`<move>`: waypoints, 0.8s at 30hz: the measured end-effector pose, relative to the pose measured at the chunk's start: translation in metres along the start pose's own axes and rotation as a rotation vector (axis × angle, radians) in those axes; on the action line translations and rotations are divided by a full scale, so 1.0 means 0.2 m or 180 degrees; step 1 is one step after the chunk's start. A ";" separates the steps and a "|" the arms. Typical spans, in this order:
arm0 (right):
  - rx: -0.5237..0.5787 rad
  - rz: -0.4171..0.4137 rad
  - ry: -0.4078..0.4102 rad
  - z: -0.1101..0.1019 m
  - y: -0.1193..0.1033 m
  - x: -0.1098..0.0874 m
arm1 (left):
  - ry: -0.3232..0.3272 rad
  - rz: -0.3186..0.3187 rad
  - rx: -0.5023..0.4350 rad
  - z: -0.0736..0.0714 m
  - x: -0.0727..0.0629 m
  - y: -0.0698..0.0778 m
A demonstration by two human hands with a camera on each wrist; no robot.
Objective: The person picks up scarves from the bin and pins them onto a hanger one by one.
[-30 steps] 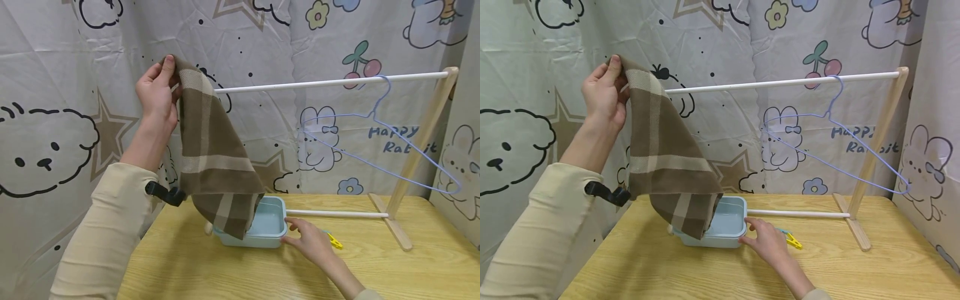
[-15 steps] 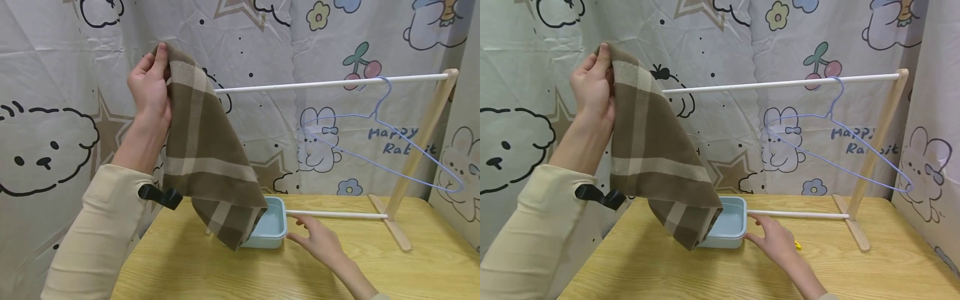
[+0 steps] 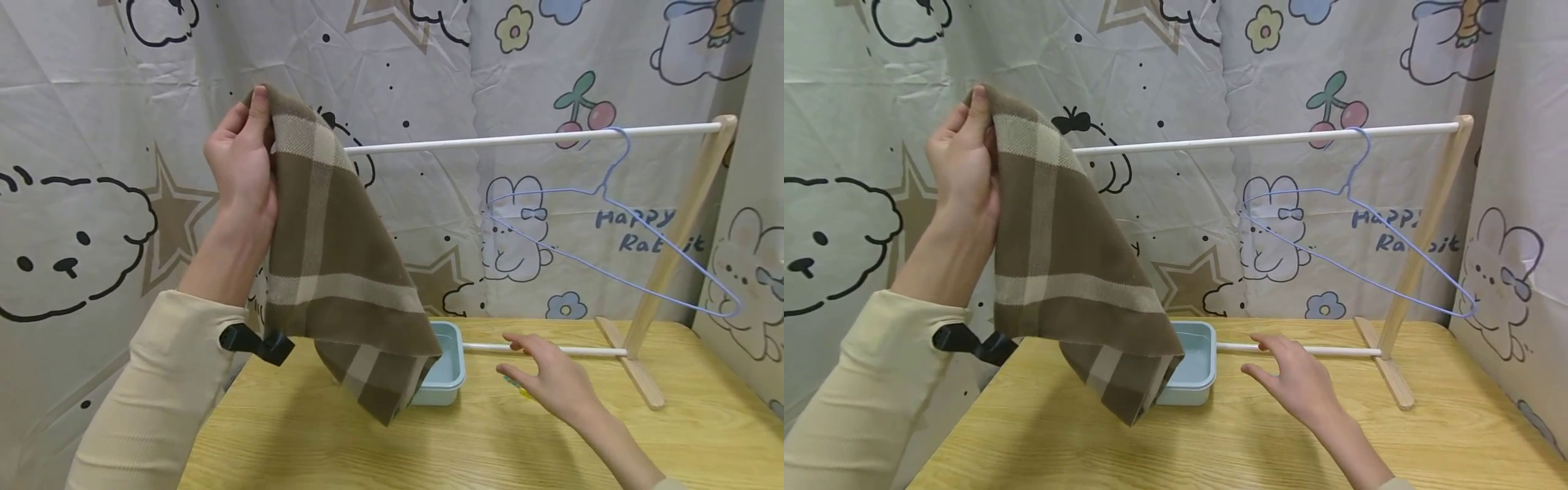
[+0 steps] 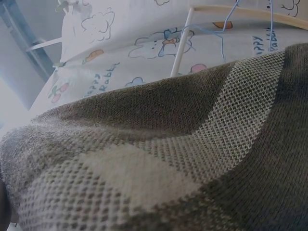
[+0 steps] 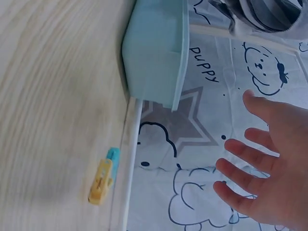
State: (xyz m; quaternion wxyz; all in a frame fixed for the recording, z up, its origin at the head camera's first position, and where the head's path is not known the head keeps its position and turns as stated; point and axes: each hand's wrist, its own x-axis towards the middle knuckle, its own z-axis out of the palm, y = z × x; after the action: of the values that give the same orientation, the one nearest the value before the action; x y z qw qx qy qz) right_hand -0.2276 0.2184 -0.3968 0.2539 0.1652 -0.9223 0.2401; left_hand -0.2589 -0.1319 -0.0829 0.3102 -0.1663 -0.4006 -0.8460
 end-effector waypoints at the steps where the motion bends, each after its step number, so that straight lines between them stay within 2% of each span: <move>1: -0.0010 -0.0032 0.0031 -0.01 0.01 0.00 | 0.0000 0.0003 0.0003 0.00 -0.01 0.00; 8: -0.0080 -0.0198 0.0293 -0.10 0.06 0.00 | -0.0022 0.0026 0.0007 -0.01 -0.05 -0.02; 18: -0.0138 -0.0443 0.0643 -0.29 0.11 0.03 | -0.0081 -0.0171 -0.0013 -0.02 -0.09 -0.07; 24: -0.0218 -0.0466 0.0775 -0.39 0.14 0.06 | -0.0116 -0.0168 0.0038 -0.04 -0.11 -0.12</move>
State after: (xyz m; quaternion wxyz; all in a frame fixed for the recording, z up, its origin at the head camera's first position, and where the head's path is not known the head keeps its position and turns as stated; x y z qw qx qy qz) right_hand -0.2181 0.2812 -0.3414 0.3862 0.1929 -0.8778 0.2076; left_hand -0.2585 -0.1193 -0.1130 0.2814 -0.1692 -0.4154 -0.8483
